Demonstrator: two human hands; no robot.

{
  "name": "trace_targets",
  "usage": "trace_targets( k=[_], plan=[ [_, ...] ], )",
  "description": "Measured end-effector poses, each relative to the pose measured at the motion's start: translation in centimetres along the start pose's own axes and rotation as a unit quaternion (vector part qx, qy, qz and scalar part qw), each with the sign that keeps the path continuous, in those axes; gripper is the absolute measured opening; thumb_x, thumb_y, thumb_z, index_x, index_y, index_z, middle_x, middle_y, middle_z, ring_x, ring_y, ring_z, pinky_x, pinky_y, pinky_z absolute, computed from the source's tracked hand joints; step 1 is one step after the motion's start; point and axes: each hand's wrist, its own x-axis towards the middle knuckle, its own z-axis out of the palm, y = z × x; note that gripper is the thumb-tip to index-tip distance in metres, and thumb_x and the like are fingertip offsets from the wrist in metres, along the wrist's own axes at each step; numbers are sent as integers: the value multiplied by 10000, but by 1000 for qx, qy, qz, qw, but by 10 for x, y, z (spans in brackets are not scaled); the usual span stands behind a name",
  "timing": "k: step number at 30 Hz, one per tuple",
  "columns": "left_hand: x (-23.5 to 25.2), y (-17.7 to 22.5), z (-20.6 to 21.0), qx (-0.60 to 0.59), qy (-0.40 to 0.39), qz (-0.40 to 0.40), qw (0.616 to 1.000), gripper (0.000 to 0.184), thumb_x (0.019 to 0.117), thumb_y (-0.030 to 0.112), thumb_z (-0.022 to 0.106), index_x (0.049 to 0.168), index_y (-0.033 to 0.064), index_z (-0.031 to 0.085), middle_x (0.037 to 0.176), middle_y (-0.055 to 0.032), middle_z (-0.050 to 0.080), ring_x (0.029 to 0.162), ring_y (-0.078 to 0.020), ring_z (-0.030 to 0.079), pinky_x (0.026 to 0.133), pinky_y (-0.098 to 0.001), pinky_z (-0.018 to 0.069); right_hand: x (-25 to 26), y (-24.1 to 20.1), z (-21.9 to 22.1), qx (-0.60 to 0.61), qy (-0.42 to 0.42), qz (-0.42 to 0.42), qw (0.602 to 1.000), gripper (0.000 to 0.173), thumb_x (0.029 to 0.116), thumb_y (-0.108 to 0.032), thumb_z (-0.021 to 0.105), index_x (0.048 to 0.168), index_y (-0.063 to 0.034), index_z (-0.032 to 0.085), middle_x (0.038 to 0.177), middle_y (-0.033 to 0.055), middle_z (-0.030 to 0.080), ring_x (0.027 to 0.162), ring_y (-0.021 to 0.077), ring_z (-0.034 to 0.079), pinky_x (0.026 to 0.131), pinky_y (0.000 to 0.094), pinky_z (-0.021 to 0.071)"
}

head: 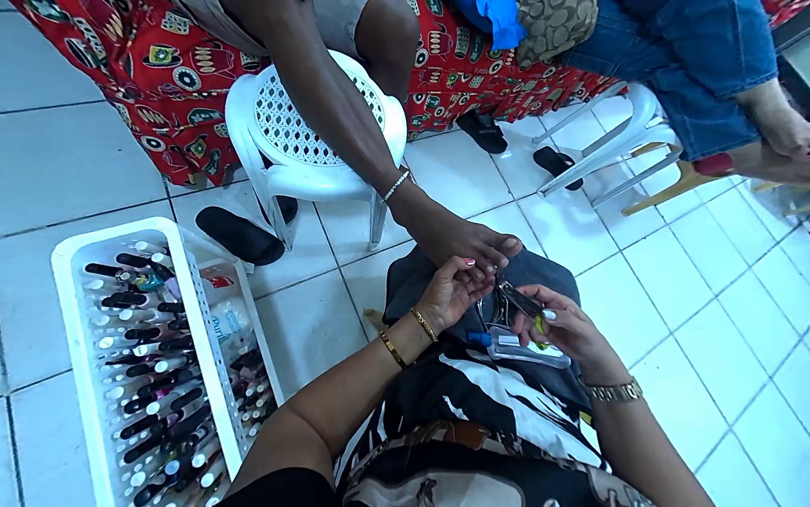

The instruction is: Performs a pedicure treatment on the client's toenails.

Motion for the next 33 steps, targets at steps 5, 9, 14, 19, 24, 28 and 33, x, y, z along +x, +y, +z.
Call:
trace_targets(
  k=[5,9,14,19,24,28,33],
  plan=[
    [3,-1,-4,39,-23,8,999,284,1070,168,420,856,119,600,812,-26,677,802,-146,678,827,-298,559,3,-1,16,-62,60,13,996,441,957,-448,649,1250,-121,610,894,-39,759,623,-2,643,524,140,481],
    [5,-2,-6,47,-30,15,998,261,1065,149,441,874,112,614,812,-18,666,780,-133,664,816,-291,558,7,-3,26,-87,100,19,991,428,955,-422,643,1229,-97,593,868,-32,761,615,2,649,499,134,463],
    [8,-4,-8,58,-33,20,998,227,1060,126,449,908,106,616,816,-17,659,771,-129,661,810,-293,563,9,-2,30,-110,125,34,986,348,967,-321,584,1224,-87,576,845,-35,758,593,-1,639,490,133,456],
    [9,-5,-8,66,-20,25,997,199,1053,110,463,929,97,618,838,-20,657,778,-128,656,803,-294,563,11,-8,39,-141,160,63,975,296,965,-219,540,1220,-73,571,812,-41,754,577,-15,631,479,120,437],
    [10,-7,-8,70,-13,36,997,200,1048,102,470,912,110,616,825,-8,645,778,-124,644,796,-299,557,15,-12,45,-156,168,73,971,267,969,-187,522,1208,-72,558,787,-60,747,585,-28,641,474,109,436],
    [9,-6,-7,80,-5,39,996,186,1067,115,444,969,90,601,849,-16,645,793,-129,650,807,-304,560,15,-13,45,-166,154,51,973,273,977,-198,525,1212,-67,567,792,-74,742,602,-34,643,491,109,449],
    [10,-5,-6,72,2,31,997,181,1068,108,451,962,81,595,840,-30,641,790,-142,652,814,-308,562,14,-12,41,-164,138,51,975,287,978,-171,497,1236,-65,563,796,-77,740,607,-23,646,504,121,466]
  ],
)
